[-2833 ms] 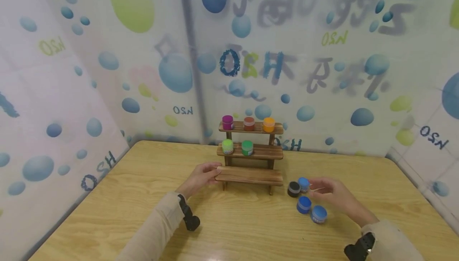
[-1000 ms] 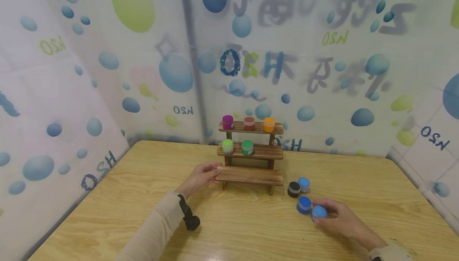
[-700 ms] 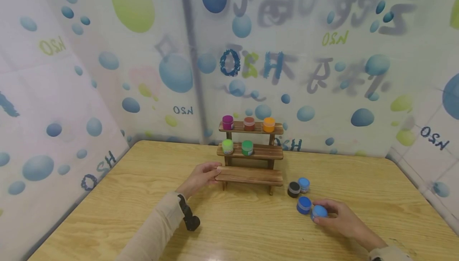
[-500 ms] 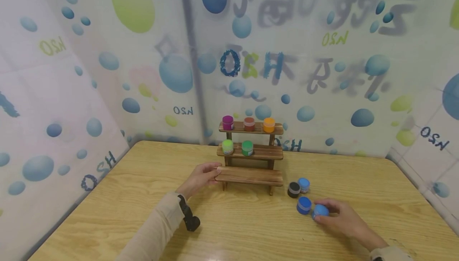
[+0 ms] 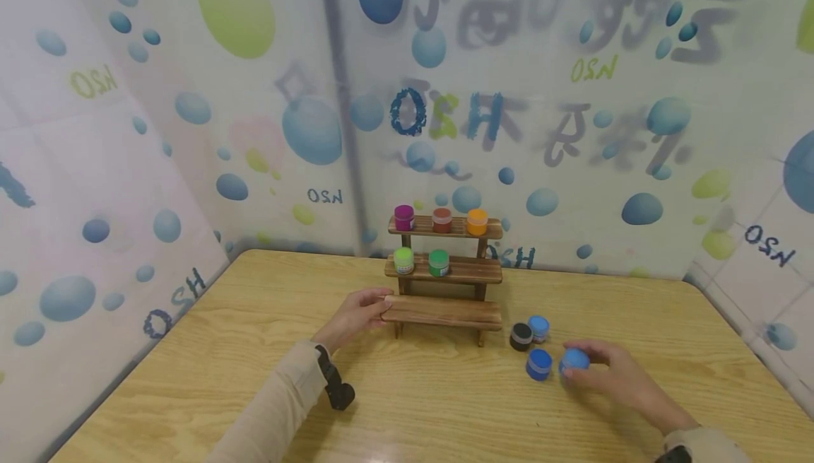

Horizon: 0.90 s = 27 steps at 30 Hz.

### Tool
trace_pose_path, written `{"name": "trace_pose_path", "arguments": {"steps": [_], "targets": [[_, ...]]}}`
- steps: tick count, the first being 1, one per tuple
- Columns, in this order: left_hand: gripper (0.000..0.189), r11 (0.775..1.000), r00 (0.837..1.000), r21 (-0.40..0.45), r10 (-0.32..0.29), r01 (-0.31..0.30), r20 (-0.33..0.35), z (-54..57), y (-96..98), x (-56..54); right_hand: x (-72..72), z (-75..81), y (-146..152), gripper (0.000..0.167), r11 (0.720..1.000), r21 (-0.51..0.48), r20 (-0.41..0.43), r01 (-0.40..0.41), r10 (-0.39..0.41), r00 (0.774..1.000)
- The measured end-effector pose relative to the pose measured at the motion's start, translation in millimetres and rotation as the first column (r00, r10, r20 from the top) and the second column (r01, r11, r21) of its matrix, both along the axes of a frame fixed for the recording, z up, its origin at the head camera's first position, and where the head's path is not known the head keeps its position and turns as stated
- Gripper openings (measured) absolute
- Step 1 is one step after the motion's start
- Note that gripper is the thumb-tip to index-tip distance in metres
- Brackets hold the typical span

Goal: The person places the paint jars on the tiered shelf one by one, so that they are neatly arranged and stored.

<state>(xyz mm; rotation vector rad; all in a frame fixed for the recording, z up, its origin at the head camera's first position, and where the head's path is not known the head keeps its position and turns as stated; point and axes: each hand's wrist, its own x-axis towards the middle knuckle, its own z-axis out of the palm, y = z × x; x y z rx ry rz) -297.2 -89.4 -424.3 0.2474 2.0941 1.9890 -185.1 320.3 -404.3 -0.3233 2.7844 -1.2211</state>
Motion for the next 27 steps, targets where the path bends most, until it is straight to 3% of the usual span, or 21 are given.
{"name": "trace_pose_path", "arguments": {"steps": [16,27], "targets": [[0.035,0.999,1.0,-0.048,0.005,-0.005,-0.01,5.3,1.1,2.1,-17.5,31.6,-15.7,0.048,1.0,0.016,-0.067,-0.005,0.007,0.998],[0.034,0.998,1.0,-0.06,0.015,-0.016,-0.012,1.2,1.4,-1.0,-31.4,51.8,-41.9,0.047,0.996,0.013,-0.132,-0.086,0.087,0.987]]}}
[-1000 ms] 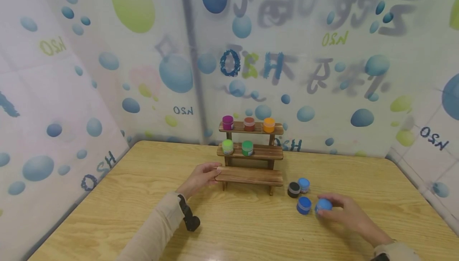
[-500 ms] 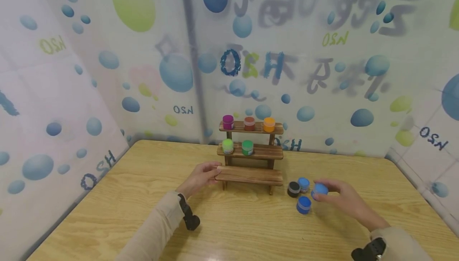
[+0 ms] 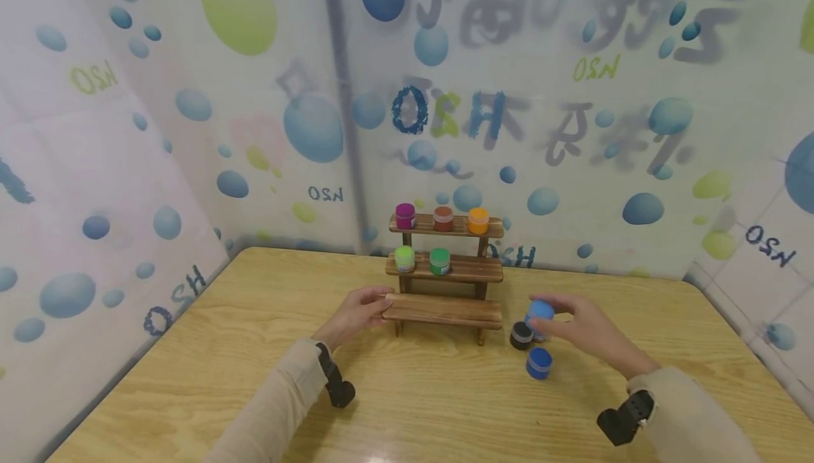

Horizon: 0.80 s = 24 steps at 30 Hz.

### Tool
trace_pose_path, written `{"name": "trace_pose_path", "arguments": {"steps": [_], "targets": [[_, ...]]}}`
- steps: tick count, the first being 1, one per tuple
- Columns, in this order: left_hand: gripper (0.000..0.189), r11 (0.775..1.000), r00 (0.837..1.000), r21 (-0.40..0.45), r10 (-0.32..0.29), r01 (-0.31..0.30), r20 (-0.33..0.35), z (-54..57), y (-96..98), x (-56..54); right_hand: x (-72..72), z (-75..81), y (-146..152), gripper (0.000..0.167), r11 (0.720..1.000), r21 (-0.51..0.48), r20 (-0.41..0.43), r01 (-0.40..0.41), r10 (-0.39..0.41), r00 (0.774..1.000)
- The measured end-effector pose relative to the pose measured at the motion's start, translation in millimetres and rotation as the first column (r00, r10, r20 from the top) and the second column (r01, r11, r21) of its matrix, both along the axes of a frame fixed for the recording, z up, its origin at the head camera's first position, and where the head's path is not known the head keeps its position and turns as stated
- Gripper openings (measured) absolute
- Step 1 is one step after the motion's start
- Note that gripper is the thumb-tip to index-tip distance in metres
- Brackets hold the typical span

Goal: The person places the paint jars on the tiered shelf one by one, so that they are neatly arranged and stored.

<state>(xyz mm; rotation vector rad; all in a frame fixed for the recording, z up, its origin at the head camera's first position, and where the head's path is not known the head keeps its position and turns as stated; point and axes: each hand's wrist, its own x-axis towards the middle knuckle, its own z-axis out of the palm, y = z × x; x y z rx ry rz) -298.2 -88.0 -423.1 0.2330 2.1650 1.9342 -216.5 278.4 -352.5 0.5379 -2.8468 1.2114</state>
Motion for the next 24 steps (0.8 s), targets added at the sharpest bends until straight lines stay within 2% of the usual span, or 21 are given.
{"name": "trace_pose_path", "arguments": {"steps": [9,18,24], "targets": [[0.035,1.0,1.0,0.0,-0.003,0.003,-0.001,5.1,0.8,2.4,-13.5,8.0,-19.6,0.051,0.998,0.056,-0.043,0.009,-0.006,0.999],[0.035,1.0,1.0,-0.005,-0.005,0.005,0.002,26.5,1.9,20.5,-34.6,21.7,-40.4,0.053,0.999,0.032,-0.07,-0.033,0.035,0.997],[0.035,1.0,1.0,-0.009,-0.007,0.007,-0.004,28.0,1.7,22.2,-49.0,26.1,-51.9,0.054,0.999,0.039,-0.055,-0.03,0.032,0.998]]}}
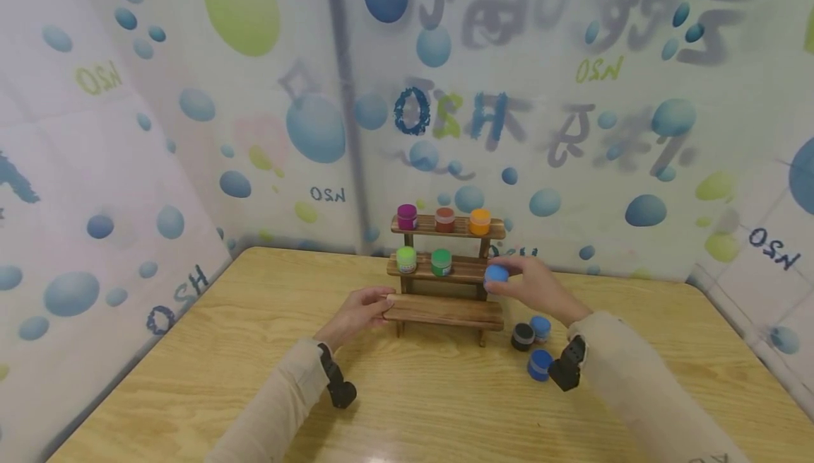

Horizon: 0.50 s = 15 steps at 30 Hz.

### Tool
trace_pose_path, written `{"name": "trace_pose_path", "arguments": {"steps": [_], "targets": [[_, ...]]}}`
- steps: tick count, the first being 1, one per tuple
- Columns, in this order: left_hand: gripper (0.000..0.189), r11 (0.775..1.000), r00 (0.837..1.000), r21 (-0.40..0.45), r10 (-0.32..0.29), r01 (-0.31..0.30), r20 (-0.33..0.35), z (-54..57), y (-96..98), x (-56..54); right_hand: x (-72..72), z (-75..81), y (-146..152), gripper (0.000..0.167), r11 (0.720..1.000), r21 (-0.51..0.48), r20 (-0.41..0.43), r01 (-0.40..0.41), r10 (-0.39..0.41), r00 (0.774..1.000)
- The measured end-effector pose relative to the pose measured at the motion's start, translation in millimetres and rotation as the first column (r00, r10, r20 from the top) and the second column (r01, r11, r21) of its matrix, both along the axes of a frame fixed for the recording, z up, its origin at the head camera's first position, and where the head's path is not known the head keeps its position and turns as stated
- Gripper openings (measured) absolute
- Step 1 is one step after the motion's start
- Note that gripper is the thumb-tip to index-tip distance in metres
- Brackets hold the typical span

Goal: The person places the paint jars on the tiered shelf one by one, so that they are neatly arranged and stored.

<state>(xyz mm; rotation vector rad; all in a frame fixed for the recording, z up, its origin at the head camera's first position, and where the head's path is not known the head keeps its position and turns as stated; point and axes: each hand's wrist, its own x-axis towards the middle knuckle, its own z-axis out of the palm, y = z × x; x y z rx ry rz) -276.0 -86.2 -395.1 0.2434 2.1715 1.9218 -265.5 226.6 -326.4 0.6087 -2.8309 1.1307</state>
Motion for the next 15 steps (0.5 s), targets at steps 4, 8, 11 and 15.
{"name": "trace_pose_path", "arguments": {"steps": [4,8,11,15], "targets": [[0.035,1.0,1.0,0.003,-0.001,0.001,-0.001,-0.4,0.0,-0.9,-9.3,0.0,-4.7,0.052,1.0,-0.021,-0.011,-0.011,0.011,1.0],[0.035,1.0,1.0,0.003,-0.003,0.003,0.002,0.0,-0.3,-0.5,-17.3,-1.4,-8.8,0.05,0.999,-0.045,-0.02,-0.017,0.016,1.0],[0.035,1.0,1.0,0.001,-0.002,0.002,0.003,-0.1,-0.6,-0.4,-22.2,-3.2,-11.8,0.052,0.998,-0.056,-0.015,0.001,-0.002,1.0],[0.035,1.0,1.0,0.002,0.0,0.0,0.001,-2.9,-0.7,-2.7,-27.4,-5.9,-14.9,0.053,0.996,-0.085,0.008,0.021,-0.02,1.0]]}}
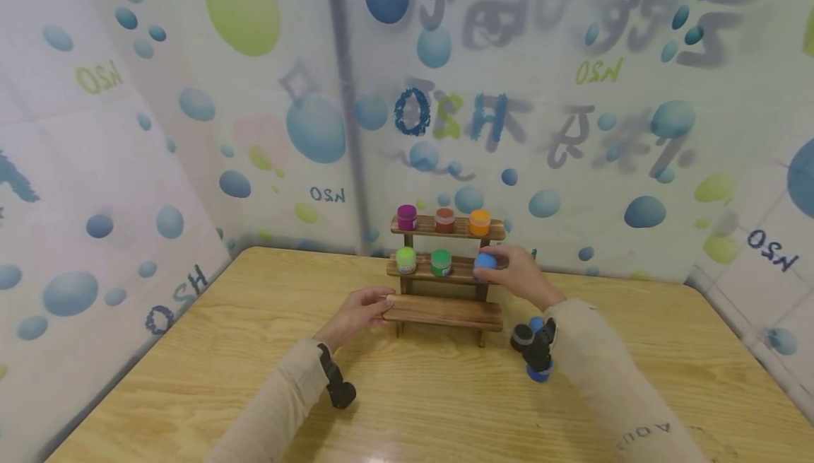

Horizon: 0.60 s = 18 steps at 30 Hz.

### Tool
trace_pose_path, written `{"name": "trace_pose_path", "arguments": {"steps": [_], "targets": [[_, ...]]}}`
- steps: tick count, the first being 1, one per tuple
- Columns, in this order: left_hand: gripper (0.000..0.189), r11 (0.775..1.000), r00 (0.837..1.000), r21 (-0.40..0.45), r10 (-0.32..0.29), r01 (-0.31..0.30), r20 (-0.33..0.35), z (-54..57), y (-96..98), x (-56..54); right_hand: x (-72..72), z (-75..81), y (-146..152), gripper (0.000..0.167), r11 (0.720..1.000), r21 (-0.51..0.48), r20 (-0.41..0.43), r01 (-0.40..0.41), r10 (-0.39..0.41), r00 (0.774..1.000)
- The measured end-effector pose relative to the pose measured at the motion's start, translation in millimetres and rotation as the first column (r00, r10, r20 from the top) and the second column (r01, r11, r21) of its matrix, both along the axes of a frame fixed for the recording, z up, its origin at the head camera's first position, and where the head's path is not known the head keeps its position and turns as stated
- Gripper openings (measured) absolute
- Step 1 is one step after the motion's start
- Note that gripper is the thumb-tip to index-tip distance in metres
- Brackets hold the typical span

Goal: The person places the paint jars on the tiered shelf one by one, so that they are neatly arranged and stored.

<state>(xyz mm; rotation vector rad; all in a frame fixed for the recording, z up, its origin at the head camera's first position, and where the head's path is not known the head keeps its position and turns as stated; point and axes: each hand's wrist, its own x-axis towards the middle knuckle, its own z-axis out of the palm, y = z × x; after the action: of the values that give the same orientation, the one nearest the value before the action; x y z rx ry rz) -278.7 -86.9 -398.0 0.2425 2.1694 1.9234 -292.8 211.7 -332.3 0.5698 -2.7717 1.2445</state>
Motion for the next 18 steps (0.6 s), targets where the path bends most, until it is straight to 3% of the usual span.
{"name": "trace_pose_path", "arguments": {"steps": [7,14,16,18], "targets": [[0.035,0.999,1.0,0.034,0.01,-0.011,0.019,-21.3,-0.9,-15.7,-3.9,-3.7,-1.7,0.054,0.999,-0.038,0.025,0.011,-0.01,1.0],[0.034,0.999,1.0,0.033,0.009,-0.009,0.014,-18.1,-0.9,-12.8,-6.9,-7.8,-2.9,0.052,0.997,-0.082,0.025,0.01,-0.008,1.0],[0.035,0.999,1.0,0.033,0.009,-0.009,0.003,-24.1,-1.2,-17.1,-7.8,-9.3,-3.4,0.05,0.997,-0.079,0.014,0.009,-0.008,1.0],[0.035,0.999,1.0,0.035,0.012,-0.012,0.007,-23.2,-1.3,-16.7,-8.4,-10.2,-3.7,0.049,0.997,-0.083,0.008,0.005,-0.005,1.0]]}}
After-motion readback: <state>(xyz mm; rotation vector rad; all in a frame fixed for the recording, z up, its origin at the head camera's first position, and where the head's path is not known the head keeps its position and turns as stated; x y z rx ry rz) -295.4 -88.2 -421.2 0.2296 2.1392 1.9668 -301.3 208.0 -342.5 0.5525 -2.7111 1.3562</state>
